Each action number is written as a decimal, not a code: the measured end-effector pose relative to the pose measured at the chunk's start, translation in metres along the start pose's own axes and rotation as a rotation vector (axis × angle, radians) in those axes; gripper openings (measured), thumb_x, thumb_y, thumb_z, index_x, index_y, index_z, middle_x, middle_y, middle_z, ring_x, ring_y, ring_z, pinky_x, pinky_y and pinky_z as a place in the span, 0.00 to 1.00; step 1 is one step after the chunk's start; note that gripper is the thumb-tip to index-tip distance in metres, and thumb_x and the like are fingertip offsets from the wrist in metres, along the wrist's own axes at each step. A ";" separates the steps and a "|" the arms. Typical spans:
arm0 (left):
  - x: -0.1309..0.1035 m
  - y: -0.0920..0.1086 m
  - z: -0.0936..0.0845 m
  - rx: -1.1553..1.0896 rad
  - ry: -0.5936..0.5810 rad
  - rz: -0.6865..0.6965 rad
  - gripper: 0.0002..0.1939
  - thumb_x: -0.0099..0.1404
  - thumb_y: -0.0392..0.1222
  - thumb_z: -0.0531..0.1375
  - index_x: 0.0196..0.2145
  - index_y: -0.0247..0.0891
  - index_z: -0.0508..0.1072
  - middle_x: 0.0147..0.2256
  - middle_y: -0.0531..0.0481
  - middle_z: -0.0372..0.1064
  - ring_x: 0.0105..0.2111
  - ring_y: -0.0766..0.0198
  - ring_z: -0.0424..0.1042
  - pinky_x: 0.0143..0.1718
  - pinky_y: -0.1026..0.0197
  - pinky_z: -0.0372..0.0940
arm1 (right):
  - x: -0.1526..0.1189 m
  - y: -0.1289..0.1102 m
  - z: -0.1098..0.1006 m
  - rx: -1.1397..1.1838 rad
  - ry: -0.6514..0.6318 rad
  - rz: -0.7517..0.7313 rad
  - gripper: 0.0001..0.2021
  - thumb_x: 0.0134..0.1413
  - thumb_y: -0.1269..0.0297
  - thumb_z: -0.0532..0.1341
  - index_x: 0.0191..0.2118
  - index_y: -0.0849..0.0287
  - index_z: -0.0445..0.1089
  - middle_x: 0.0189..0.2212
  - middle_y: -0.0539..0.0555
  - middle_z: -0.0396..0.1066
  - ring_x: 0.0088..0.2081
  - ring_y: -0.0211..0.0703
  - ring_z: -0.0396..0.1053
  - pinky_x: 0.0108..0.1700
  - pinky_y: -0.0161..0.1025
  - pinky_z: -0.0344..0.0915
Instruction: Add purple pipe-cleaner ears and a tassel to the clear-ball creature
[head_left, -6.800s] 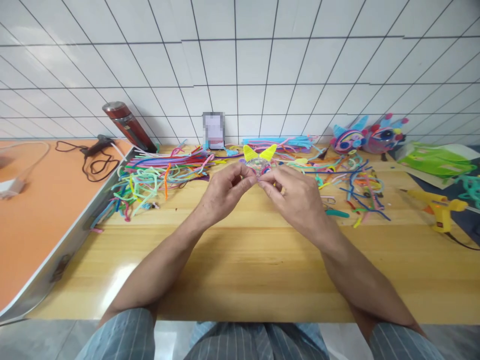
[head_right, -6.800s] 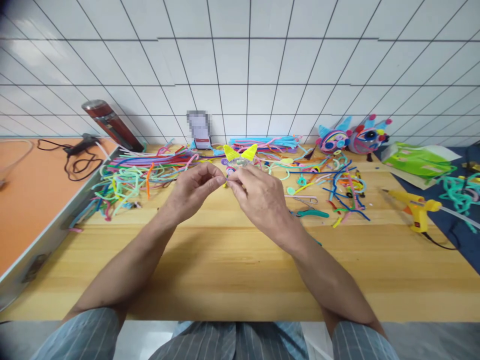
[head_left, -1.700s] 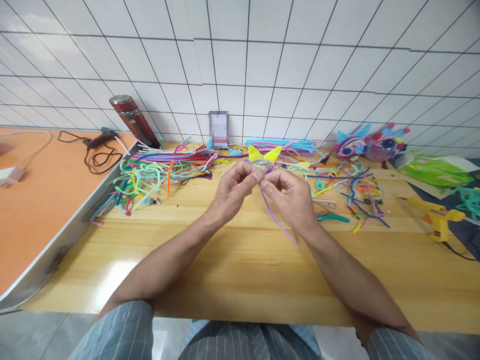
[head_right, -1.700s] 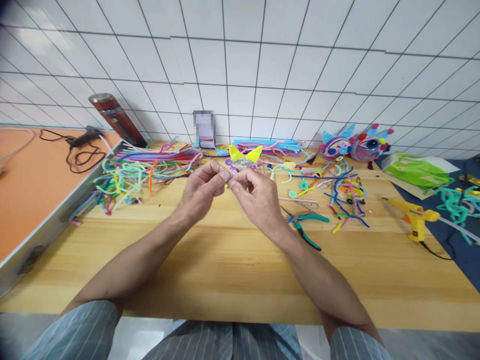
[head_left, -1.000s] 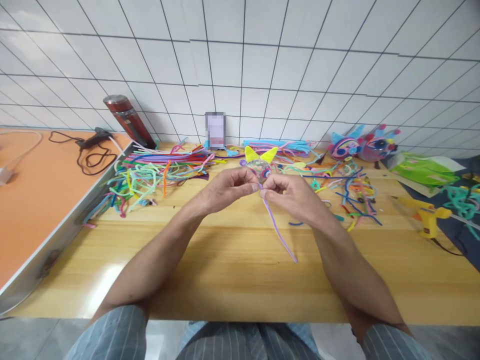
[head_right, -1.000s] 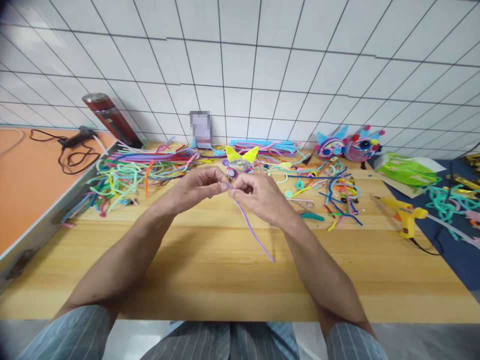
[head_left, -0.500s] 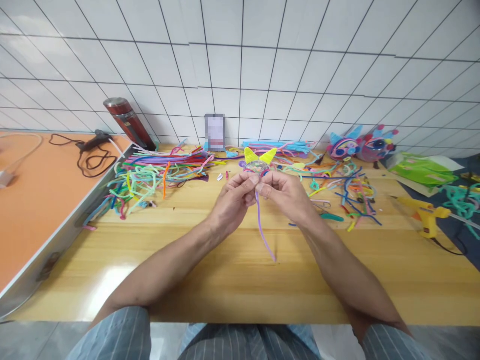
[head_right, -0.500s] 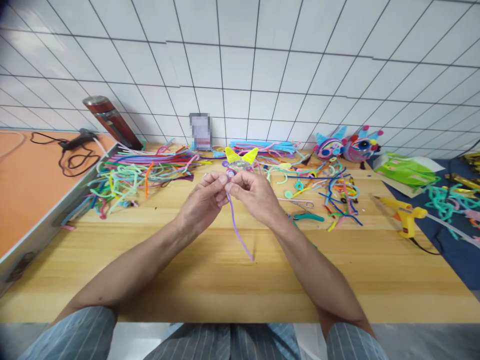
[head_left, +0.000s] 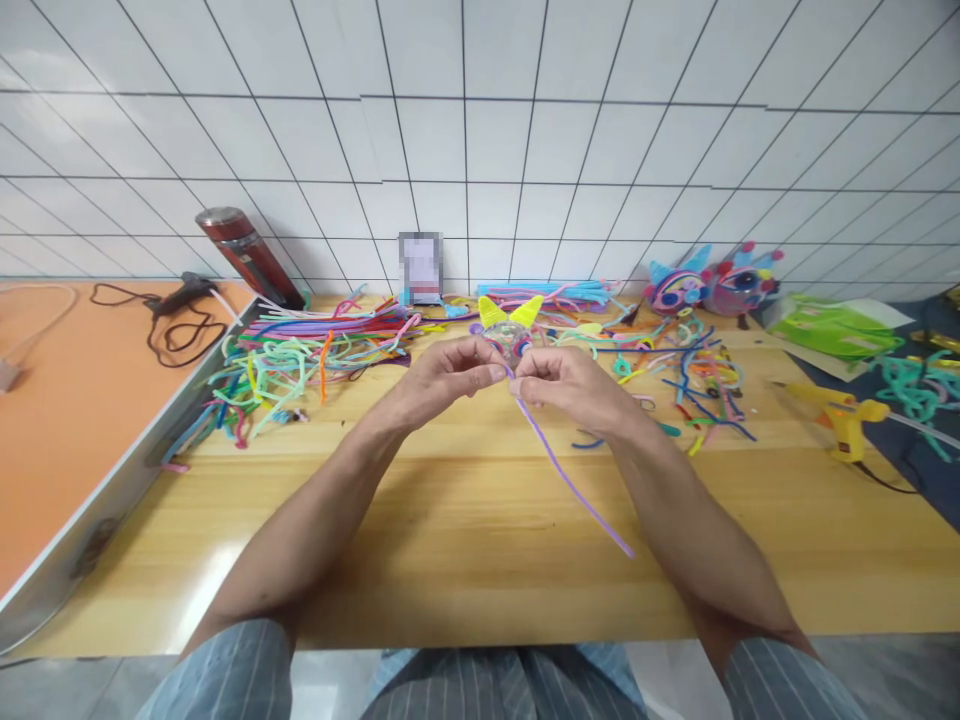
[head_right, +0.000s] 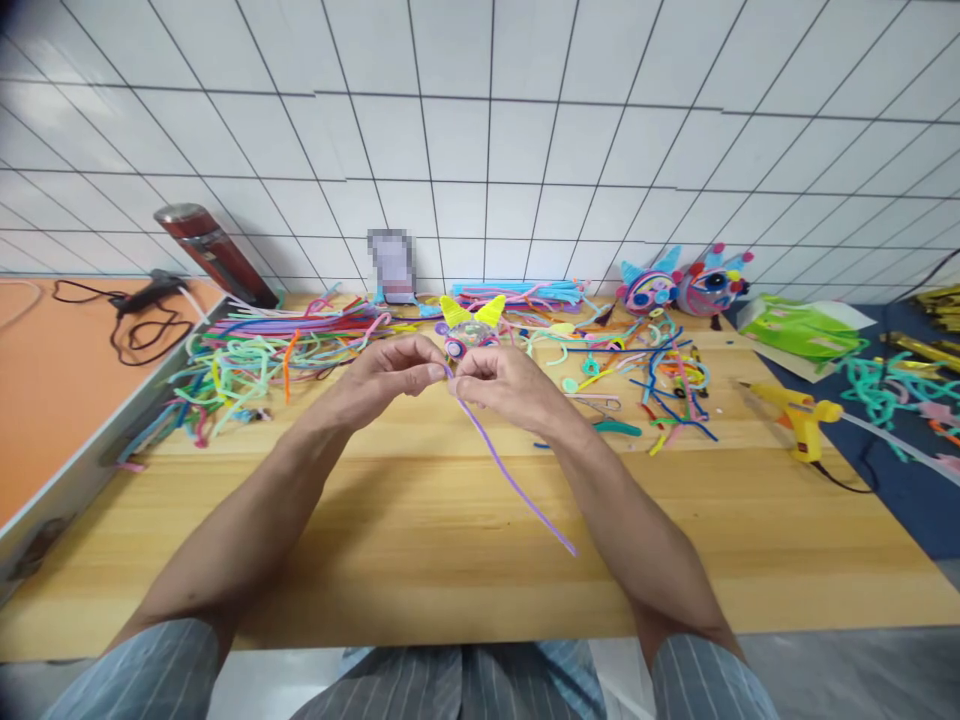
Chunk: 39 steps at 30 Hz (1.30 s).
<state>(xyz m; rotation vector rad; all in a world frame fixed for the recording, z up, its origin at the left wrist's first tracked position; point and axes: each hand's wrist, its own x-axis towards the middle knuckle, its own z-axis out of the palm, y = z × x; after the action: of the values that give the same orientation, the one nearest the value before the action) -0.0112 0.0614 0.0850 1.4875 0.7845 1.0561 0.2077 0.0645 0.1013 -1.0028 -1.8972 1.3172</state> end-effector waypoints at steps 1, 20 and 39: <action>-0.001 0.002 0.000 0.017 -0.007 -0.003 0.13 0.61 0.48 0.74 0.30 0.36 0.81 0.27 0.52 0.69 0.26 0.69 0.59 0.29 0.64 0.54 | 0.000 0.000 0.000 -0.012 -0.010 0.002 0.11 0.52 0.57 0.66 0.25 0.57 0.68 0.21 0.44 0.62 0.25 0.34 0.55 0.29 0.37 0.50; -0.009 -0.014 0.058 -0.693 0.338 -0.167 0.24 0.54 0.52 0.78 0.29 0.38 0.68 0.19 0.64 0.48 0.18 0.75 0.41 0.20 0.69 0.45 | 0.011 0.013 0.023 0.225 0.114 -0.060 0.24 0.52 0.41 0.73 0.26 0.56 0.68 0.22 0.46 0.65 0.26 0.36 0.62 0.32 0.37 0.60; 0.000 -0.012 0.013 -0.242 0.113 -0.030 0.17 0.60 0.51 0.76 0.30 0.35 0.78 0.24 0.55 0.64 0.22 0.73 0.52 0.24 0.65 0.46 | 0.007 0.006 0.007 0.183 0.038 -0.055 0.21 0.55 0.45 0.72 0.26 0.57 0.70 0.22 0.47 0.66 0.26 0.35 0.60 0.31 0.37 0.57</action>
<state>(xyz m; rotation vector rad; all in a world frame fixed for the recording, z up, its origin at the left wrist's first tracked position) 0.0016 0.0580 0.0735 1.2167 0.7277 1.1761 0.1997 0.0680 0.0940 -0.8707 -1.7282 1.4012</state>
